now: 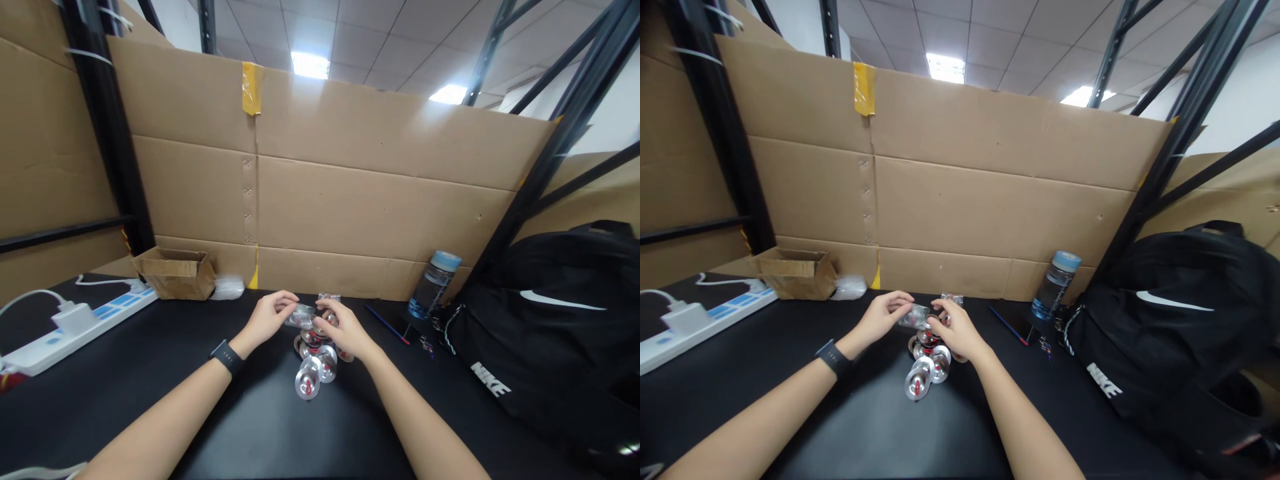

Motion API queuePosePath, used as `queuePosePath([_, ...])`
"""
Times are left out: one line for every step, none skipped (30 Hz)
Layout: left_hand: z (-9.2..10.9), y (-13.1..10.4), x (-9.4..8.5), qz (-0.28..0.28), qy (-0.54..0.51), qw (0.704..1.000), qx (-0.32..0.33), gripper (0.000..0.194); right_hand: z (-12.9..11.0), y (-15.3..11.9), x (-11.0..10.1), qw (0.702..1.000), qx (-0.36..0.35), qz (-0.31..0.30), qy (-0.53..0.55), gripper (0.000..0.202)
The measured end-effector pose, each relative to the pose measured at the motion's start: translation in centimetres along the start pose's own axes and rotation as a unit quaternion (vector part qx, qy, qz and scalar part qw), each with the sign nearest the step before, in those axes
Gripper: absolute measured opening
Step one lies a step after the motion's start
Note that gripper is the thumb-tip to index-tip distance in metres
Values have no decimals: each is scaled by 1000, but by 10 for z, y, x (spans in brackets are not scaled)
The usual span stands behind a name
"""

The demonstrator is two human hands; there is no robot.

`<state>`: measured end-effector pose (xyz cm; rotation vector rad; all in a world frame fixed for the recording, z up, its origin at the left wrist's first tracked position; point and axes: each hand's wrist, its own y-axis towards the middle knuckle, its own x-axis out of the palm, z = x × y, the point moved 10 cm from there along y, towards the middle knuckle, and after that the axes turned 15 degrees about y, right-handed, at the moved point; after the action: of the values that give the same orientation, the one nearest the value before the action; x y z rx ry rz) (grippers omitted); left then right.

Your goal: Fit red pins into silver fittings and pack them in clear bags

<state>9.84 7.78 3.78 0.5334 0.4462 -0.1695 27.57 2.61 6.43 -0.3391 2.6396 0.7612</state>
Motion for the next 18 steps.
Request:
queuePosePath([9,-3,5,-1,-20,1000,5,26,2,0,0,1000,13,5,22,35])
queuePosePath([18,-6,11,-6,-33,999,13,25,4,0,1,999,23,5,42,31])
queuePosePath([25,-9,16,-9,-43,999,17,24,6,-1,1,998,32,2,58,29])
queuePosePath([30,-12,20,-11,-52,998,18,24,7,-1,2,997,39,-2,70,28])
queuePosePath([32,-14,24,-16,-62,998,18,25,8,-1,1,996,46,-4,77,28])
queuePosePath([33,-15,27,-22,-73,997,16,26,8,-1,0,995,48,-4,82,28])
queuePosePath([31,-16,30,-32,-86,996,13,29,7,-1,-2,995,46,-3,85,28])
queuePosePath([29,-16,34,-45,-97,994,11,33,5,0,-5,995,41,0,86,27])
queuePosePath([27,-17,38,-61,-104,993,11,41,3,1,-7,996,34,3,87,27])
queuePosePath([24,-17,42,-79,-104,991,14,49,2,2,-10,996,29,10,88,28])
queuePosePath([22,-18,45,-95,-97,991,18,57,2,3,-13,995,26,18,91,29])
queuePosePath([20,-18,48,-107,-86,990,22,63,2,3,-16,995,26,27,96,30])
queuePosePath([19,-19,49,-116,-74,990,27,69,3,4,-19,994,27,38,101,30])
queuePosePath([19,-20,50,-122,-63,990,32,73,5,4,-22,993,28,50,105,31])
queuePosePath([20,-21,51,-126,-51,990,36,77,6,5,-24,992,27,62,107,31])
queuePosePath([21,-23,51,-128,-39,990,42,81,7,5,-27,991,26,73,109,31])
queuePosePath([23,-24,52,-131,-26,990,46,83,8,5,-29,990,25,83,111,31])
queuePosePath([24,-25,52,-132,-11,990,50,82,9,5,-32,989,25,93,114,31])
